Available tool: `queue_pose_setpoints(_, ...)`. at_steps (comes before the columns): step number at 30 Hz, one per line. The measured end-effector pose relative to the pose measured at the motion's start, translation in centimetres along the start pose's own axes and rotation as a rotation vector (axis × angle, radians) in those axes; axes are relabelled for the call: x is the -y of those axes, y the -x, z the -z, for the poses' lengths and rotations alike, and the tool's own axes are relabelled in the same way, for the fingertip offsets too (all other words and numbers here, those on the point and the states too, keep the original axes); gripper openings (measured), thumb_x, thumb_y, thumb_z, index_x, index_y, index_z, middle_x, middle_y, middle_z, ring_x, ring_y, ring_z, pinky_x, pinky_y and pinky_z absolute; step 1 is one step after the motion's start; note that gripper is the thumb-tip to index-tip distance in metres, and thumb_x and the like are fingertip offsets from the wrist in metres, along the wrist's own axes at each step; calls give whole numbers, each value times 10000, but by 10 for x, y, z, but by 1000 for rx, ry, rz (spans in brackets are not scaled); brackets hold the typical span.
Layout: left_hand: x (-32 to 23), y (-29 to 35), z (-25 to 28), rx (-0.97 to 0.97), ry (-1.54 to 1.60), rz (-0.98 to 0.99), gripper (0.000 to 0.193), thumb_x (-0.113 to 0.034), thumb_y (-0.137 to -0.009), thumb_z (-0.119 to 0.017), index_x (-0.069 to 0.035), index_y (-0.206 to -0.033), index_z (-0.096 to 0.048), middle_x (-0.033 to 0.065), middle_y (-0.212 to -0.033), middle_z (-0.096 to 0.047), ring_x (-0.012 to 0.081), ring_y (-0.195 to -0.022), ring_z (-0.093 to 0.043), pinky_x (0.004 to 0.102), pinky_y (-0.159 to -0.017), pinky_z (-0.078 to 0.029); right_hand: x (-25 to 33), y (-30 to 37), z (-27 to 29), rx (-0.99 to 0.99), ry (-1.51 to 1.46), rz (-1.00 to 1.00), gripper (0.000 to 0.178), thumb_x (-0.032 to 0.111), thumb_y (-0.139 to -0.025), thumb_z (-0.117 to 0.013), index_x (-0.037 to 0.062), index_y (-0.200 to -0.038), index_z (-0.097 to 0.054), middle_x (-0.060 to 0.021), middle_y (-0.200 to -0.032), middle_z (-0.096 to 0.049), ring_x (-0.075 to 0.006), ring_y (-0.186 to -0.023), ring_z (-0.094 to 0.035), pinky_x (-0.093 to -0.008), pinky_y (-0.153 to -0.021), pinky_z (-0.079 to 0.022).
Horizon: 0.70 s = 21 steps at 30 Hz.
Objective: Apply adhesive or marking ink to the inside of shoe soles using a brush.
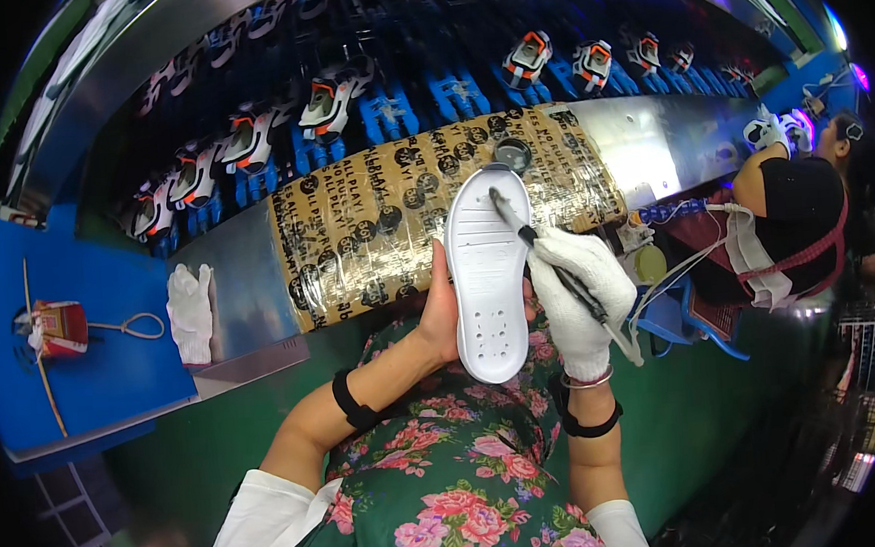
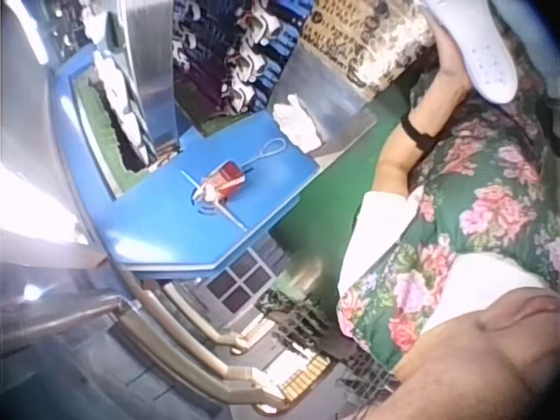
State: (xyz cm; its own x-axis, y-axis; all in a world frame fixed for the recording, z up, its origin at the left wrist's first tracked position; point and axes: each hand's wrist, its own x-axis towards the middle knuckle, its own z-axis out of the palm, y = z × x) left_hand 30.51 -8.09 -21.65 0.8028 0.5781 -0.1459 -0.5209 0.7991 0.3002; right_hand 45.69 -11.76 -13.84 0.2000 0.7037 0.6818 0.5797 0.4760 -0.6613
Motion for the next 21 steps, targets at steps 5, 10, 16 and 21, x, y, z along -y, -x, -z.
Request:
queue_pose_setpoints(5,8,-7,-12,-204,-158,-141,942,-797,-911,-112,-89,-1460,-403,146,-1360,-557,283,-1231,-575,434,-1072,-444,5,-11,-3,51,260,307,344,-87,-693,-720,6,-1024,-705,-160,-1034,-711,-310,-887,-680,-374,-790,-539)
queue_pose_setpoints(10,0,-2,7,-62,-187,-121,889,-762,-940,-167,-107,-1528,-294,134,-1494,-428,267,-1354,-458,422,-1139,-370,21,5,-13,225,24,235,297,-56,-691,-735,21,-977,-716,-156,-997,-720,-300,-855,-688,-372,-770,-541)
queue_pose_setpoints(16,2,-2,-2,-48,-157,-168,905,-771,-934,-143,-97,-1513,-316,143,-1474,-455,292,-1333,-483,437,-1128,-382,9,1,-7,-12,89,180,297,-50,-739,-721,29,-1025,-707,-148,-1051,-712,-303,-906,-679,-378,-798,-537)
queue_pose_setpoints(21,-3,-3,1,-111,-277,-214,917,-785,-924,-152,-97,-1503,-329,134,-1460,-467,276,-1311,-499,431,-1115,-395,19,6,-11,222,6,240,275,-56,-714,-743,12,-978,-707,-151,-1009,-715,-280,-880,-689,-356,-779,-538)
